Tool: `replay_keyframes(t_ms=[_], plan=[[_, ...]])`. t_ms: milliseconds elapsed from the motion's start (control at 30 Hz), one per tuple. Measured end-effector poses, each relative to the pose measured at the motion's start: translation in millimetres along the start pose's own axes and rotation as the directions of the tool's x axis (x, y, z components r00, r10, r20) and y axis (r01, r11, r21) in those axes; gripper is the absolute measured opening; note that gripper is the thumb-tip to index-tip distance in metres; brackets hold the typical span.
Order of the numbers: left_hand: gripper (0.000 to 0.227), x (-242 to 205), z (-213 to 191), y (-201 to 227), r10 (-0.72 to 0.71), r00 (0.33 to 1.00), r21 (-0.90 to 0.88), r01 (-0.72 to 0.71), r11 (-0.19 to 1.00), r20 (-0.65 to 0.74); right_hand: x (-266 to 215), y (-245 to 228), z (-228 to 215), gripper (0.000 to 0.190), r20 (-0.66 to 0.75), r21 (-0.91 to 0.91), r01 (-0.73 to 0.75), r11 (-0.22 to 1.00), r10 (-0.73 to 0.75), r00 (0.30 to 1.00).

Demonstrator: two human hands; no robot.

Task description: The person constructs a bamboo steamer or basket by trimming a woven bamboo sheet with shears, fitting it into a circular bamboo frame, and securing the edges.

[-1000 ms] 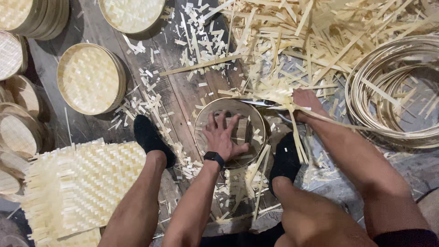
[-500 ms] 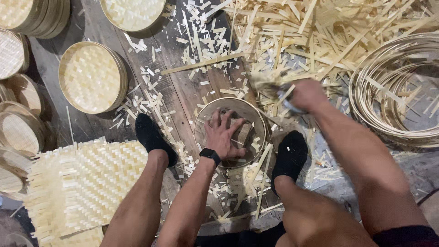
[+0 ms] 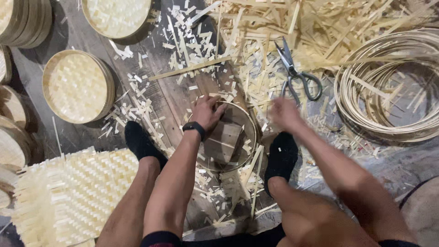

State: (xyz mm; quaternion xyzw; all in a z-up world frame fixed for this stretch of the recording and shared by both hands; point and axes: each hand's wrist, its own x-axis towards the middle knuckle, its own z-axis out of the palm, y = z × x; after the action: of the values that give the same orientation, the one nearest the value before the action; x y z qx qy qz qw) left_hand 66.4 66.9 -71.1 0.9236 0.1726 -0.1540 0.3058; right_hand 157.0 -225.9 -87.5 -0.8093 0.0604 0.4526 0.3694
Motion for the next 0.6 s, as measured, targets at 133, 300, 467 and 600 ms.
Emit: replay_keyframes(t_ms=[133, 300, 467, 600], plan=[[0.040, 30, -7, 13, -0.181, 0.956, -0.117, 0.212, 0.970, 0.231, -4, 5, 55, 0.037, 0.114, -0.068, 0.203, 0.977, -0.194, 0.974], [0.030, 35, 16, 12, 0.002, 0.992, -0.353, 0.043, 0.934, 0.126, 6, 33, 70, 0.031, -0.025, 0.045, 0.207, 0.977, -0.206, 0.978], [0.030, 36, 33, 8, -0.019, 0.999, -0.164, 0.025, 0.986, 0.042, 5, 31, 72, 0.029, -0.089, -0.026, 0.168, 0.985, -0.170, 0.981], [0.036, 40, 32, -9, -0.035, 0.997, -0.279, 0.051, 0.959, 0.062, -7, 19, 59, 0.030, -0.023, -0.049, 0.196, 0.979, -0.197, 0.980]])
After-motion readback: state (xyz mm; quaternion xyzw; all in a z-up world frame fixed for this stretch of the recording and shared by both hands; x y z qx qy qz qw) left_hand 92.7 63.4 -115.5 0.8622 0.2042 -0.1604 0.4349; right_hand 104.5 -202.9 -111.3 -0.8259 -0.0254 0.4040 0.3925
